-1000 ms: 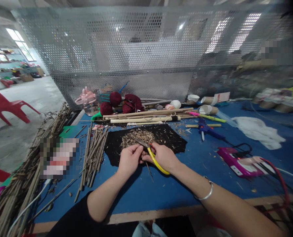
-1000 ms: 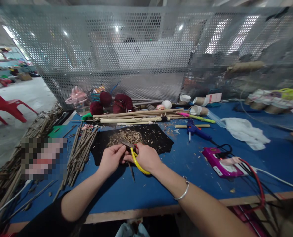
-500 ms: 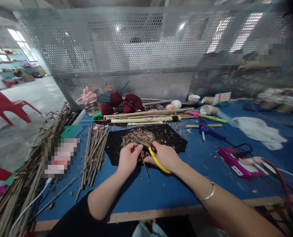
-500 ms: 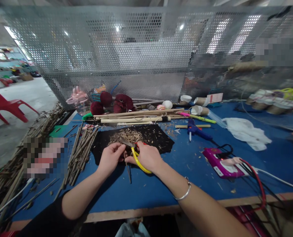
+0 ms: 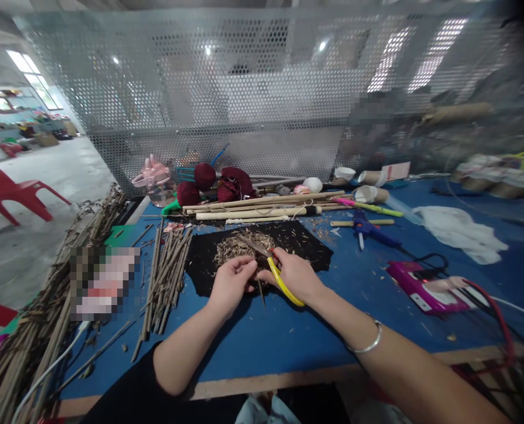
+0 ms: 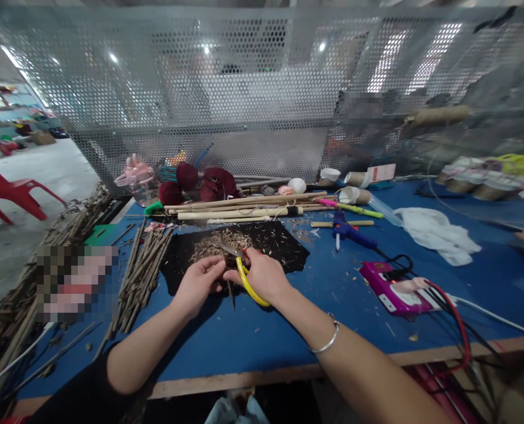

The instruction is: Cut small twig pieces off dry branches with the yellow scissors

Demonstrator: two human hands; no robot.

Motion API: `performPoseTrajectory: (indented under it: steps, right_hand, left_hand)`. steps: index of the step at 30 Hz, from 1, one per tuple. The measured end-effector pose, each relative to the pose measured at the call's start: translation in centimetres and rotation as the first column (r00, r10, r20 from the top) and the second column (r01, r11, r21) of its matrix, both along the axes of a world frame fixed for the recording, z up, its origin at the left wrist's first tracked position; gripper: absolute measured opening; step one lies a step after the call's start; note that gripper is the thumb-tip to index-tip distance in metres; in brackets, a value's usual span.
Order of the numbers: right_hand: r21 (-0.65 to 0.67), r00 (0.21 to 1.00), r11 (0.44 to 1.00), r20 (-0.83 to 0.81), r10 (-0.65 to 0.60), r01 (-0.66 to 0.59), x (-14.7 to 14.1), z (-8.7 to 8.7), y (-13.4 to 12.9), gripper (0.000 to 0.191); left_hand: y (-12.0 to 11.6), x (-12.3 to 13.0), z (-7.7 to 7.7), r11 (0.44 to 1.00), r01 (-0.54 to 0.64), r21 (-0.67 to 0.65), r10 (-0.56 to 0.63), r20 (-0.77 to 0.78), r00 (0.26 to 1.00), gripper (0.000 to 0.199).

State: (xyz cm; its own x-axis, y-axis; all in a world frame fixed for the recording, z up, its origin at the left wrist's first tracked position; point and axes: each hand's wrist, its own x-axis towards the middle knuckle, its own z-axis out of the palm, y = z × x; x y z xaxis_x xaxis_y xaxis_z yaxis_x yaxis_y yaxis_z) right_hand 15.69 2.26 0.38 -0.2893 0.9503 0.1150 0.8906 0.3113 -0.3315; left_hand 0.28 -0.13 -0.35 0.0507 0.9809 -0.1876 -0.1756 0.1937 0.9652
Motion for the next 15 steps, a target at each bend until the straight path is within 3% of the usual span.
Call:
performPoseTrajectory:
  steps: [7,15]
  right_hand:
    - [0.009,0.999,0.999,-0.039,0.037,-0.037,-0.02,0.06,-0.2,0.05]
    - [0.069,0.988,0.99,-0.082,0.131,-0.126,-0.01,0.31,-0.03,0.051]
  left_hand:
    - [-0.28,-0.01,0.06,0.993,0.075,0.089,-0.069,-0.065,0.995,0.033]
    - [-0.31,0.07,0.0,0.984,0.143,0.105,-0.132,-0.101,0.986,0.037]
